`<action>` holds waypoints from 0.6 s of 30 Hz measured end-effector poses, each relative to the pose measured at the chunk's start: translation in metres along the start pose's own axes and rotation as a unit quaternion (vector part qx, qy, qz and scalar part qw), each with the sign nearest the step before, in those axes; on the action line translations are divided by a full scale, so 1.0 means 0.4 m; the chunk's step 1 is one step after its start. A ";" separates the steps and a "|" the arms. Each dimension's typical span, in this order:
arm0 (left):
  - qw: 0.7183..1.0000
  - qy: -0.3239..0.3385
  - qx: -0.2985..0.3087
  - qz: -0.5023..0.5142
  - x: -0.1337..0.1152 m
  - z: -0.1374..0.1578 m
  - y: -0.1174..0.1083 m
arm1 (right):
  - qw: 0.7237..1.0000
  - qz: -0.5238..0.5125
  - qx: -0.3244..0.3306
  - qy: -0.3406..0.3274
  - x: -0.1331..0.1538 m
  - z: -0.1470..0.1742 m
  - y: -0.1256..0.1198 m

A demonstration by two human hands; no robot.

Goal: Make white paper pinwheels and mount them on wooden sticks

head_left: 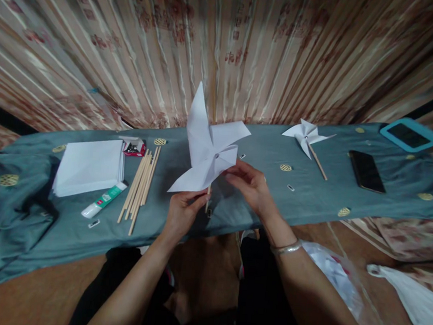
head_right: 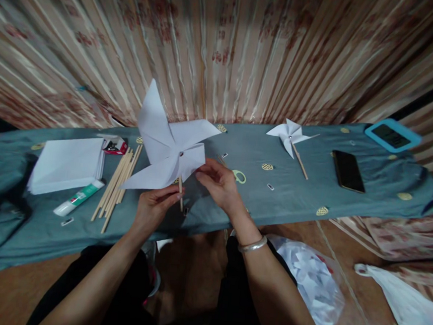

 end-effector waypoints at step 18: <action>0.999 0.026 -0.017 -0.010 -0.013 0.003 -0.017 | 0.986 -0.062 0.114 0.106 -0.021 0.045 0.091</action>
Point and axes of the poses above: each hand's wrist, its own z-axis away from the middle knuckle, its own y-axis out of the palm, x = y × z, the point moved 10 cm from there along -z, towards the middle knuckle, and after that the axes turned 13 degrees about -y, right-handed, at the moved point
